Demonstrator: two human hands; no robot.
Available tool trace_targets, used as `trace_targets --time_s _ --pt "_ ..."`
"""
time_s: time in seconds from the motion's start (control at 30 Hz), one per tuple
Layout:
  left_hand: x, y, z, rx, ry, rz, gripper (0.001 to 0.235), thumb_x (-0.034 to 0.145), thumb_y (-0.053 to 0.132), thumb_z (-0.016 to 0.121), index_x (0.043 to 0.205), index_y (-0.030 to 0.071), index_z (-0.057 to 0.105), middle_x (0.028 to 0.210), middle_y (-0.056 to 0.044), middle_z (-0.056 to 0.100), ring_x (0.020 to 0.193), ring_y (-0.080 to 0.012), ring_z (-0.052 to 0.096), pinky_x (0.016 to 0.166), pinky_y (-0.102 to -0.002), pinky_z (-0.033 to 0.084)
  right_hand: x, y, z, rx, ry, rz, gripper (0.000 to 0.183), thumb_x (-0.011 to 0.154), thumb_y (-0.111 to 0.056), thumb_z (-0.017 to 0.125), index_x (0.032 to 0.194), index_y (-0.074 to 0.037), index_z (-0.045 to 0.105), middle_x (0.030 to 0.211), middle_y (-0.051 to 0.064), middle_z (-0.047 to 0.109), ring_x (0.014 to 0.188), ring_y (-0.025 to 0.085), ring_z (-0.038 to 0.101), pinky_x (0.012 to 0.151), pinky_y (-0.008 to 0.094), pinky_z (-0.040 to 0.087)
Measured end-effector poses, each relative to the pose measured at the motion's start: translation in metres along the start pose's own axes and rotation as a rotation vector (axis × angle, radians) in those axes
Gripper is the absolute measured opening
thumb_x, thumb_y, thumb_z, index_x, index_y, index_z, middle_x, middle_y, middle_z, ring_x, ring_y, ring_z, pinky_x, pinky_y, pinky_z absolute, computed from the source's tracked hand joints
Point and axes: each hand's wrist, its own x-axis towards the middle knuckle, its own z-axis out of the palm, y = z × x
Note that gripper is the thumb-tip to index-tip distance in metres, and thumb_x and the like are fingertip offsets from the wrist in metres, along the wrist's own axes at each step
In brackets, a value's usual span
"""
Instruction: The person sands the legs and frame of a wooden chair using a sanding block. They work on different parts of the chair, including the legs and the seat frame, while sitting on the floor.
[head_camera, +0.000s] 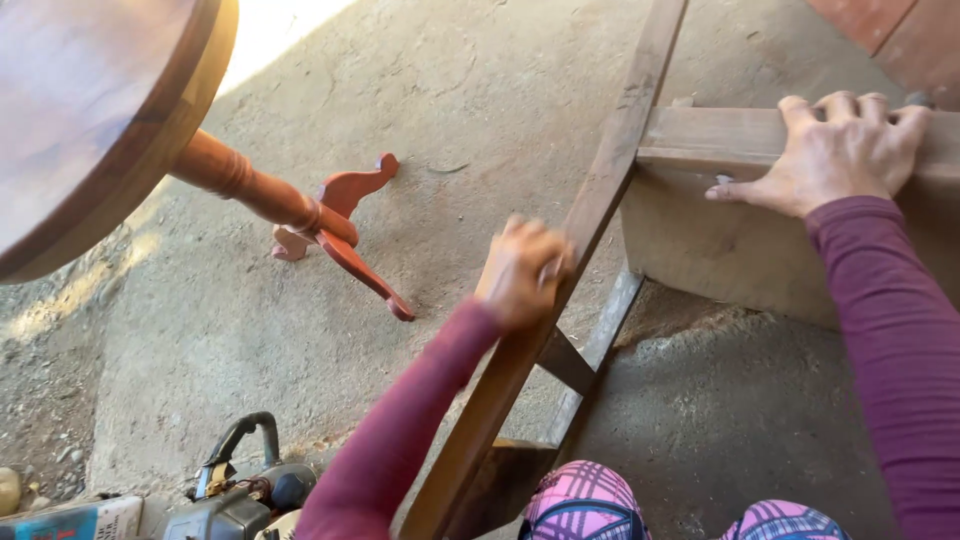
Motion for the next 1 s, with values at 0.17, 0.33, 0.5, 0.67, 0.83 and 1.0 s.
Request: trace_targets --time_s 0.17,0.33,0.5,0.67,0.83,1.0 --pt "-0.085 0.029 -0.043 -0.092 -0.050 0.078 0.012 0.084 0.007 0.068 0.093 0.013 0.067 0.109 -0.006 0.070 0.098 -0.0278 0.057 0.089 -0.043 0.045 0.001 0.003 -0.003 -0.050 0.006 0.013 0.126 0.042 -0.110 0.054 0.135 -0.027 0.072 0.123 0.013 0.072 0.121 0.035 0.060 0.103 0.055 0.032" --pt "-0.022 -0.008 -0.004 -0.045 0.008 0.056 0.010 0.086 0.005 0.074 0.094 0.009 0.070 0.091 -0.007 0.067 0.090 -0.0289 0.056 0.084 -0.041 0.044 0.002 -0.006 -0.010 -0.056 0.014 -0.010 0.124 0.046 -0.111 0.056 0.135 -0.026 0.072 0.121 0.013 0.072 0.119 0.036 0.061 0.101 0.055 0.034" --pt "0.018 -0.030 0.024 -0.131 0.112 0.060 0.008 0.082 0.005 0.071 0.083 0.013 0.070 0.088 -0.005 0.073 0.085 -0.0245 0.061 0.084 -0.038 0.047 0.001 0.004 -0.001 -0.074 0.002 0.016 0.128 0.043 -0.112 0.050 0.137 -0.028 0.071 0.123 0.014 0.073 0.117 0.036 0.063 0.104 0.062 0.031" --pt "-0.086 0.030 -0.044 -0.119 -0.016 0.088 0.008 0.084 0.003 0.070 0.090 0.009 0.068 0.099 -0.009 0.072 0.086 -0.0269 0.058 0.084 -0.040 0.044 0.000 -0.004 -0.015 -0.057 -0.030 0.012 0.127 0.041 -0.110 0.054 0.137 -0.028 0.071 0.126 0.012 0.072 0.121 0.034 0.062 0.107 0.059 0.030" --pt "-0.081 0.028 -0.035 -0.080 0.003 0.065 0.011 0.079 0.005 0.071 0.088 0.010 0.067 0.099 -0.007 0.072 0.086 -0.0265 0.059 0.082 -0.041 0.046 -0.004 -0.003 -0.006 -0.083 0.001 0.001 0.127 0.039 -0.110 0.055 0.135 -0.028 0.072 0.126 0.011 0.072 0.123 0.033 0.061 0.106 0.057 0.030" --pt "-0.006 -0.008 0.005 -0.108 0.114 0.100 0.007 0.083 0.006 0.070 0.084 0.012 0.069 0.082 -0.005 0.065 0.079 -0.0264 0.057 0.075 -0.039 0.047 -0.002 -0.003 -0.012 -0.045 -0.006 0.022 0.124 0.040 -0.110 0.055 0.130 -0.027 0.073 0.127 0.013 0.072 0.123 0.035 0.060 0.109 0.064 0.027"
